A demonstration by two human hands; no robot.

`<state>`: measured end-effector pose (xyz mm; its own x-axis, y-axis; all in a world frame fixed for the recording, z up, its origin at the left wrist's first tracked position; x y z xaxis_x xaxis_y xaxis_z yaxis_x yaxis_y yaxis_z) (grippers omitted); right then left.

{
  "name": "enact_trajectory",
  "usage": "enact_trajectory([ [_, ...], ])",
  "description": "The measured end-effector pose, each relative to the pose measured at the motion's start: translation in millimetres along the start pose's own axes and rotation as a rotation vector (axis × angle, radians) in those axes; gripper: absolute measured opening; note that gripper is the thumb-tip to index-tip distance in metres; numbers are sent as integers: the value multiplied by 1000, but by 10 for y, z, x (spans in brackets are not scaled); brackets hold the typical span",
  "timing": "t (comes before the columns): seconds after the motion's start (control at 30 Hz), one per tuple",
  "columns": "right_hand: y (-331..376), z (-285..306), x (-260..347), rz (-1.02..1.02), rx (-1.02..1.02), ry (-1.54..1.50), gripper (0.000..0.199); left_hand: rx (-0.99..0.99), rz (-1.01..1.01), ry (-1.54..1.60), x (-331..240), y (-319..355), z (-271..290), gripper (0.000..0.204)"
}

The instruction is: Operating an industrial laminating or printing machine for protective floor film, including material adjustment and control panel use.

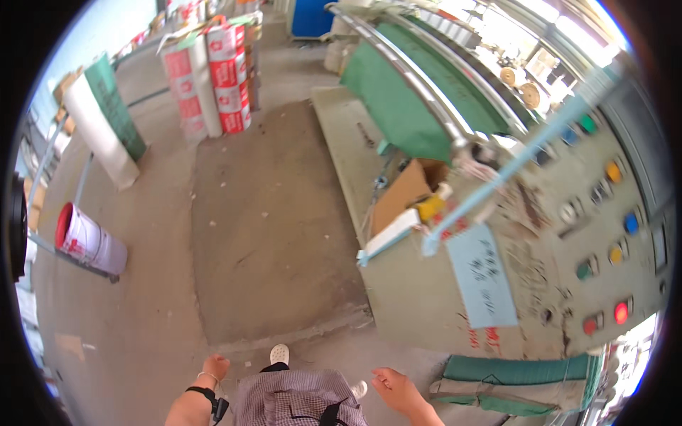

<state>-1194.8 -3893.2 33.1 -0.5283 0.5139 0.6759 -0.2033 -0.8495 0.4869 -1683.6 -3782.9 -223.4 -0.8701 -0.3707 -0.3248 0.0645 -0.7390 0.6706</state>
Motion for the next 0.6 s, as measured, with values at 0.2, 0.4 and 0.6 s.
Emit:
enact_trajectory([
  [0.2,-1065,-357,701,2,263,305,35,147,84,28,1704,27,-952,35],
  [0.4,-2041,-395,665,2,241,192,36,124,349,352,1354,157,-846,42],
  [0.6,-3840,-519,993,-43,211,-125,33,-189,-276,-160,1697,-534,-410,14],
])
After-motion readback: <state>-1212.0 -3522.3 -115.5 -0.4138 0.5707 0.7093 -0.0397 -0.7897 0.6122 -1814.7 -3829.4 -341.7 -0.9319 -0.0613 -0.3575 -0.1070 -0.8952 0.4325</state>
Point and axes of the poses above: each hand's wrist, its own y-axis away from the middle knuckle, its own z-axis out of the back of the hand, x = y × z, the point moved 1 cm from there along -y, towards the middle knuckle, and after that the axes turned 3 degrees about y, right-handed, at the moved point
